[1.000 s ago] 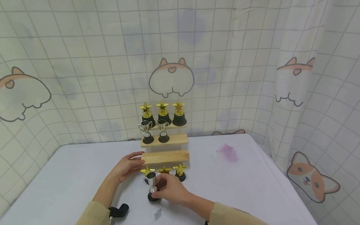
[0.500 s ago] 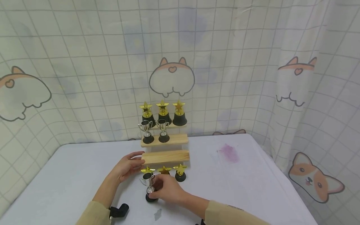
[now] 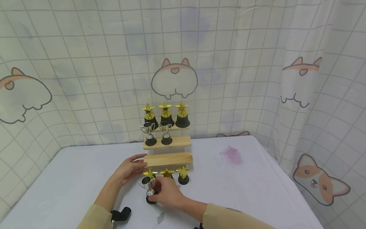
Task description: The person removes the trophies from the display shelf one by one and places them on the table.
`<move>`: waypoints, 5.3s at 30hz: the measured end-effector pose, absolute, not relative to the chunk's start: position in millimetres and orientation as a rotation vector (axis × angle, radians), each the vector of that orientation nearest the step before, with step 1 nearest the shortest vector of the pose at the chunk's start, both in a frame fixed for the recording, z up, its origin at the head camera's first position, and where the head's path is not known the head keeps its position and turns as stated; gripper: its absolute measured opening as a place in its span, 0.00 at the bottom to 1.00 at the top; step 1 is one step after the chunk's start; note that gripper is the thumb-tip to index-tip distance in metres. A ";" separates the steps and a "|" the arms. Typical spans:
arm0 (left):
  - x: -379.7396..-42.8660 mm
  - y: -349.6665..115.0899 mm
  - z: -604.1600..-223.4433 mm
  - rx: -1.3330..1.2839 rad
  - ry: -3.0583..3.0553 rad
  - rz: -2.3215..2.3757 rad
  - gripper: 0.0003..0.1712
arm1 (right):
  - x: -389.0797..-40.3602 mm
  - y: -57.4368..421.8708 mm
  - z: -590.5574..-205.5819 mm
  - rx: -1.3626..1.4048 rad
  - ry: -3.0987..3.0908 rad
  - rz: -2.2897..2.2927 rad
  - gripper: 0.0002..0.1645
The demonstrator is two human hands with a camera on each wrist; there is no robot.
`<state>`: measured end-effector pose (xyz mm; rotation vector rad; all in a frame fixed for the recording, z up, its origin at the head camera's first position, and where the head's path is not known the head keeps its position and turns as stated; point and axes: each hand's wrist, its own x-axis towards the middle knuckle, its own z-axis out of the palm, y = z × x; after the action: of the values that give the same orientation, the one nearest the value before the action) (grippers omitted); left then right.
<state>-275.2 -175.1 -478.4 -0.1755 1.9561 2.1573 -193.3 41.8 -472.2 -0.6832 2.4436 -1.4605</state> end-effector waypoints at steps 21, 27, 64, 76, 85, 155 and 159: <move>-272.5 -173.9 -475.1 -0.192 1.992 2.133 0.33 | -199.8 34.5 -474.3 -0.796 2.651 -1.314 0.22; -273.2 -174.3 -475.5 -0.187 1.994 2.126 0.33 | -199.4 36.2 -474.2 -0.799 2.660 -1.300 0.23; -277.2 -172.8 -477.8 -0.211 1.976 2.136 0.34 | -193.9 92.6 -407.5 -0.891 2.661 -1.484 0.11; -277.7 -174.0 -479.4 -0.200 1.985 2.124 0.34 | -221.5 98.7 -389.0 -0.747 2.728 -1.616 0.10; -279.1 -175.2 -480.2 -0.200 1.970 2.131 0.33 | -243.6 96.0 -381.4 -0.581 2.697 -1.722 0.11; -275.1 -176.1 -478.5 -0.152 1.993 2.114 0.34 | -308.1 66.3 -397.2 -0.334 2.707 -1.777 0.20; -274.9 -176.3 -478.2 -0.148 1.990 2.112 0.34 | -304.7 69.5 -395.2 -0.350 2.680 -1.790 0.20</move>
<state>-274.9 -176.3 -478.2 -0.1480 1.9896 2.1123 -304.7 69.5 -395.2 -0.3495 2.6803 -1.7903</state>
